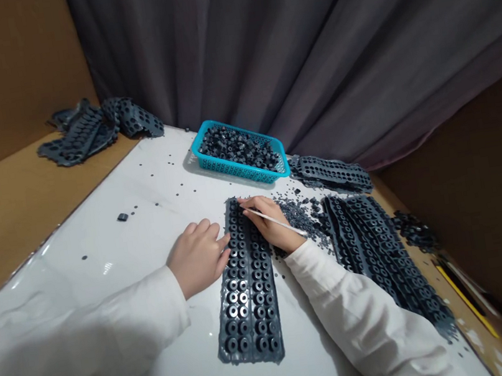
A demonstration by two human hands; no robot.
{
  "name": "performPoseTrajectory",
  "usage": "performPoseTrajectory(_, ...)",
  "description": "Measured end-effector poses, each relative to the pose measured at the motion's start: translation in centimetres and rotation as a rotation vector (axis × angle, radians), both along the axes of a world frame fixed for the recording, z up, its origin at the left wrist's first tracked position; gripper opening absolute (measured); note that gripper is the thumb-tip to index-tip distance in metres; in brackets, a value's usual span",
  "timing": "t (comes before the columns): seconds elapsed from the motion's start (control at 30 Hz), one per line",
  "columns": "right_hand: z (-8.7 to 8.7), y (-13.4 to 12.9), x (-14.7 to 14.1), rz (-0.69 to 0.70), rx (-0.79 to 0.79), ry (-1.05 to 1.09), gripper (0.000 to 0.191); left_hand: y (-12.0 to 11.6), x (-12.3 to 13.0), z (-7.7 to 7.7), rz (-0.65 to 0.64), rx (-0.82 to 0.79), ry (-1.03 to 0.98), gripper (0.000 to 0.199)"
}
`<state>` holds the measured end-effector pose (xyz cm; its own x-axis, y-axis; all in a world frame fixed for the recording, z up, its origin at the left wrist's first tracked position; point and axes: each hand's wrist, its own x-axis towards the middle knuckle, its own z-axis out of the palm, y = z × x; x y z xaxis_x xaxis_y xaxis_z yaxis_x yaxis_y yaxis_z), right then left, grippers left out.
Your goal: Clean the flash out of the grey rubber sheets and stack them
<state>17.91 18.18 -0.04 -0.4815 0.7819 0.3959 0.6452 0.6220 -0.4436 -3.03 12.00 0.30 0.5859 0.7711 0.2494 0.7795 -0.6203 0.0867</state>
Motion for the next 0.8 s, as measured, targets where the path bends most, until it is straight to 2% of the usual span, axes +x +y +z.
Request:
performPoseTrajectory(0.13,-0.5,-0.2,-0.3,0.039,-0.072,0.022,0.013,0.0,0.0,0.0,0.002,-0.002,0.004,0.024)
performPoseTrajectory(0.27,-0.6,-0.2,-0.4,0.038,-0.068,-0.017,0.013,0.0,0.1,0.0,0.003,-0.004,0.006,0.024)
performPoseTrajectory(0.53,-1.0,0.6,-0.2,0.027,0.075,-0.213,0.021,0.0,0.0,-0.1,0.002,-0.006,0.012,0.024)
performPoseTrajectory(0.7,-1.5,0.6,-0.1,0.004,0.118,-0.208,0.022,0.0,0.0,0.0,0.001,-0.002,0.012,0.024)
performPoseTrajectory(0.8,-1.5,0.8,0.3,-0.057,0.119,-0.176,0.023,-0.1,0.0,0.1,0.003,0.004,0.008,0.025)
